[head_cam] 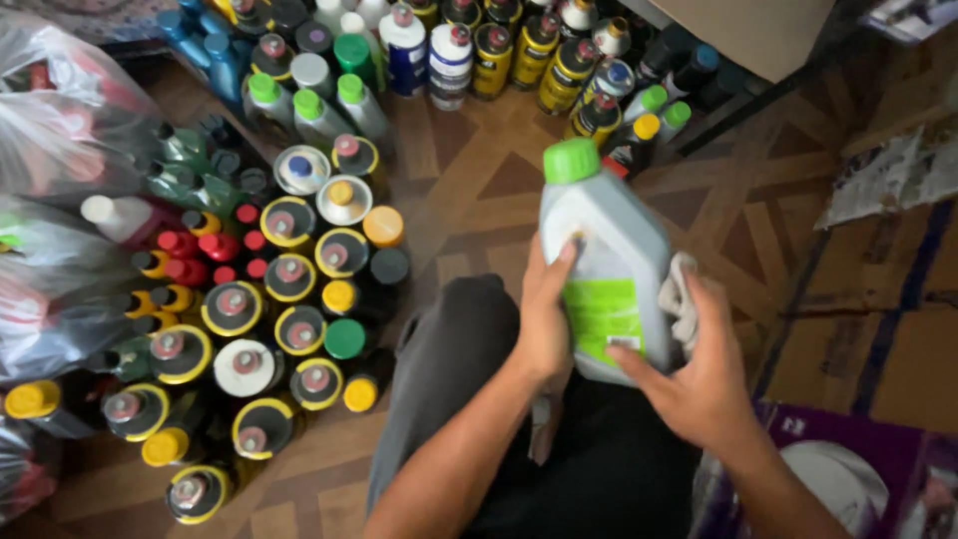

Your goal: Cleaning and organizing various spray cans and oil bottles by wiping them with a rag

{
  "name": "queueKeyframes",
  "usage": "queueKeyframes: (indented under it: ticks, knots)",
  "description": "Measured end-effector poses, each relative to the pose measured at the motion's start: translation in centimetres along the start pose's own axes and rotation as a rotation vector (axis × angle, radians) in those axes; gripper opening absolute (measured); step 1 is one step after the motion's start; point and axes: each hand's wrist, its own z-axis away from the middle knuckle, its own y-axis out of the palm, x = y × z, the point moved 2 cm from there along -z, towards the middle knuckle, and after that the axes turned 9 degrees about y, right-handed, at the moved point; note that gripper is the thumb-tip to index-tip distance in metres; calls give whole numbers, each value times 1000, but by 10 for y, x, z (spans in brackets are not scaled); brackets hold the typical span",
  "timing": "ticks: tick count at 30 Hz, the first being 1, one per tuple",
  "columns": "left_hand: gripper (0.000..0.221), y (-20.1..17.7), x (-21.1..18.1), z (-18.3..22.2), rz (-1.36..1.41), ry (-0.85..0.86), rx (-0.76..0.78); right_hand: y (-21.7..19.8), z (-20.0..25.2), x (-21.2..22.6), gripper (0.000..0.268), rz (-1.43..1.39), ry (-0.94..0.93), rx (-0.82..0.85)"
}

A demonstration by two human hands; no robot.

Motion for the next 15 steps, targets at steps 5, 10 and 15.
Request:
queueKeyframes:
  ticks: [5, 10, 15]
  knots:
    - [98, 6, -12, 1, 282, 116, 402, -26, -8, 9, 89, -323, -36, 13]
    - [114, -11, 21, 22, 342, 49, 453, -29, -10, 10, 84, -581, -37, 138]
    - [78, -35, 71, 24, 737, -335, 126, -62, -25, 9, 55, -14, -110, -52]
